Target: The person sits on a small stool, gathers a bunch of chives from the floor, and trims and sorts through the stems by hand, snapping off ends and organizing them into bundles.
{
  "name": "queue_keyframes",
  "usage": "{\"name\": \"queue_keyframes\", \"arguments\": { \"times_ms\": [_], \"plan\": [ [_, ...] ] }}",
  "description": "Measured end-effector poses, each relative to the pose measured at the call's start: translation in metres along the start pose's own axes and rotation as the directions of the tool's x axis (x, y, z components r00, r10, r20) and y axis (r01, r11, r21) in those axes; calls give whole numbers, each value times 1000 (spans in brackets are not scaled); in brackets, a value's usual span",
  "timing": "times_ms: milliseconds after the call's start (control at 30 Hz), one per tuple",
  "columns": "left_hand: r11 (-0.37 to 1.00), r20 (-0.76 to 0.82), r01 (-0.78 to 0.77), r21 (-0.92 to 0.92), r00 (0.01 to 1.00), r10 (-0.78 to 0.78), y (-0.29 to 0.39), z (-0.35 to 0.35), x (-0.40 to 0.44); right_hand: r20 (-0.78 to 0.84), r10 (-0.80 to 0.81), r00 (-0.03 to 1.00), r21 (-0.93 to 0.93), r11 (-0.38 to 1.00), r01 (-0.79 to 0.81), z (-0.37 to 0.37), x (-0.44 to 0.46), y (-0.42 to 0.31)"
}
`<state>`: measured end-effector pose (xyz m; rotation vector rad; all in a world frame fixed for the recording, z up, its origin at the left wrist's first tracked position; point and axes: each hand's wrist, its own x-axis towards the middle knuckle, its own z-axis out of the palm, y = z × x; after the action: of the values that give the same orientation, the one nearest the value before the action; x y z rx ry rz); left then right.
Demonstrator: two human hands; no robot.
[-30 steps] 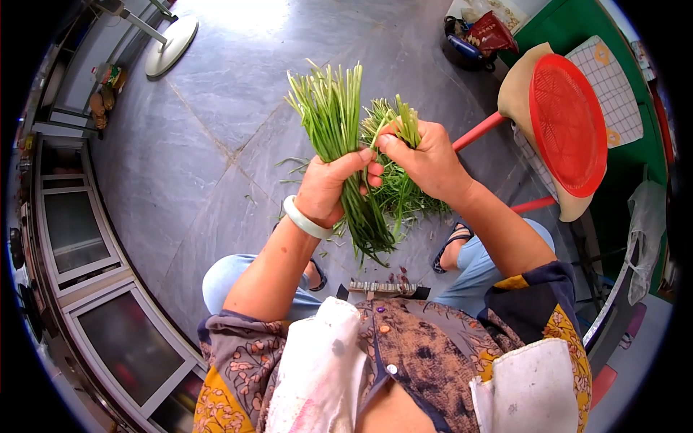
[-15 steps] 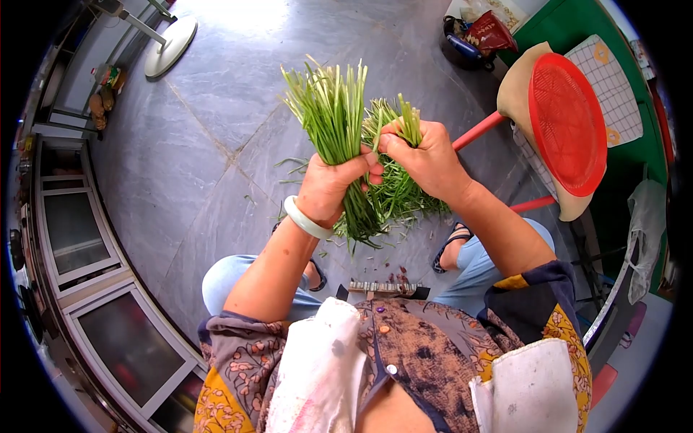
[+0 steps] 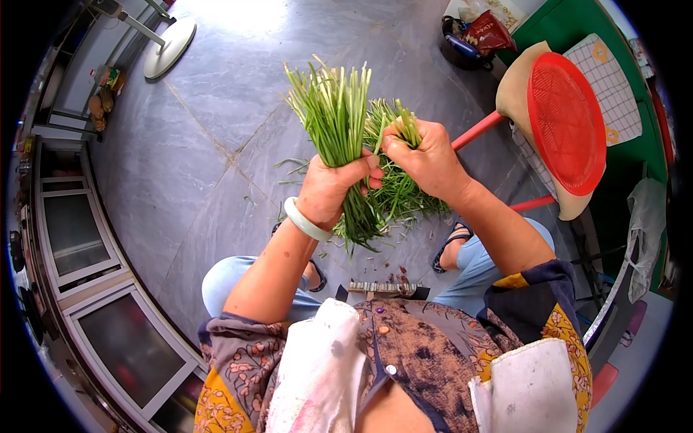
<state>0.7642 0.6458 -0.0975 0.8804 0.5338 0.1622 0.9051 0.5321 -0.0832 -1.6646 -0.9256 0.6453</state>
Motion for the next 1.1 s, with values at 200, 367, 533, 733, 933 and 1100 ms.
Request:
{"name": "queue_keyframes", "arguments": {
  "times_ms": [200,367,533,733,933,1100],
  "plan": [
    [998,-9,10,-54,1000,-10,0,-3,1,70,68,995,146,986,-78,-2,2,-15],
    [996,39,57,-74,998,-54,3,0,-1,273,115,955,305,931,-199,-5,4,-21],
    [971,115,143,-190,986,-122,0,-9,-2,360,53,931,162,980,-119,-19,9,-16],
    [964,100,177,-197,982,-159,0,-10,-2,266,18,964,102,994,-47,-20,9,-11],
    [977,61,101,-187,994,-91,-2,-8,-1,169,58,984,57,996,-69,-16,8,-9],
    [998,23,13,-68,1000,-11,-4,-3,0,90,21,996,37,999,-25,-7,5,-11]
  ]
}}
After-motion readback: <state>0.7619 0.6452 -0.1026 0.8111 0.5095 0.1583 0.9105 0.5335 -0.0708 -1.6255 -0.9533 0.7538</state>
